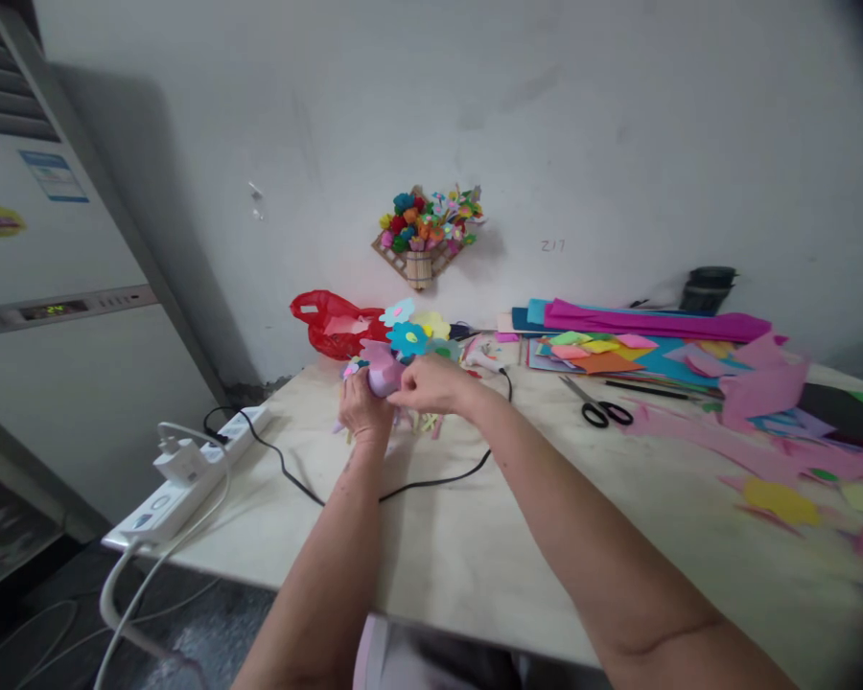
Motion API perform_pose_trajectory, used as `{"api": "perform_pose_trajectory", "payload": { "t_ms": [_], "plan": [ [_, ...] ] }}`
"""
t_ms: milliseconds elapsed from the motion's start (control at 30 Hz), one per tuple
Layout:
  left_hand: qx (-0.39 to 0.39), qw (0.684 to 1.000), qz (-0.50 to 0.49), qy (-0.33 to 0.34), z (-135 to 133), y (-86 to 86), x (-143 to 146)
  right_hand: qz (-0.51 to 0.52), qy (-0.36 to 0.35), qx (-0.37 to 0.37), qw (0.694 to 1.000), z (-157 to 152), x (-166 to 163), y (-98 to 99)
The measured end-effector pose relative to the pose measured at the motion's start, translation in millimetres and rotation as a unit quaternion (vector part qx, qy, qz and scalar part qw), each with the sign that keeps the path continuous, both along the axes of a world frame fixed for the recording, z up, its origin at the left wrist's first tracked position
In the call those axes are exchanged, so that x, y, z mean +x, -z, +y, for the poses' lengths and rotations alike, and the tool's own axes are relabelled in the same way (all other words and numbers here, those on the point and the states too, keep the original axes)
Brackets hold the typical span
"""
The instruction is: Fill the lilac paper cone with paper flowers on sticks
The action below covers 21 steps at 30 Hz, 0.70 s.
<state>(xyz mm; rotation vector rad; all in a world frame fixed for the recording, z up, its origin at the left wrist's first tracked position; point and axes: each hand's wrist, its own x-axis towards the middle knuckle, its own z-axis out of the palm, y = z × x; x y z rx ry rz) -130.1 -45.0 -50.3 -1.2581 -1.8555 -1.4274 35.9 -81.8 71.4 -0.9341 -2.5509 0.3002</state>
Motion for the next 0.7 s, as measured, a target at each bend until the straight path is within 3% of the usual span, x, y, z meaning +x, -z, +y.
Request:
{"api": "perform_pose_trajectory", "payload": {
  "t_ms": [100,167,267,333,400,467,567,700],
  "plan": [
    [-0.024,0.999,-0.04,-0.013,-3,-4.6,3,-0.026,-0.102,-0.189,0.976,2,21,-13.7],
    [-0.023,0.998,-0.062,-0.02,-5,-6.7,4,0.02,-0.118,-0.192,0.974,2,35,-21.2],
    [-0.018,0.997,-0.074,-0.016,-5,-7.7,5,0.168,-0.088,-0.063,0.98,2,46,-26.5],
    [-0.019,0.997,-0.077,-0.014,-5,-7.5,5,0.256,-0.051,0.063,0.963,4,48,-26.2],
    [-0.02,0.997,-0.078,-0.013,-5,-7.3,5,0.261,-0.043,0.184,0.947,6,47,-24.0],
    [-0.016,0.997,-0.081,-0.013,-5,-7.3,5,0.201,-0.06,0.272,0.939,9,44,-21.1],
    [-0.006,0.996,-0.083,-0.014,-5,-7.5,5,0.132,-0.061,0.329,0.933,14,39,-16.4],
    [-0.007,0.997,-0.078,-0.012,-6,-7.8,6,0.119,-0.04,0.347,0.929,18,32,-11.0]
  ]
}}
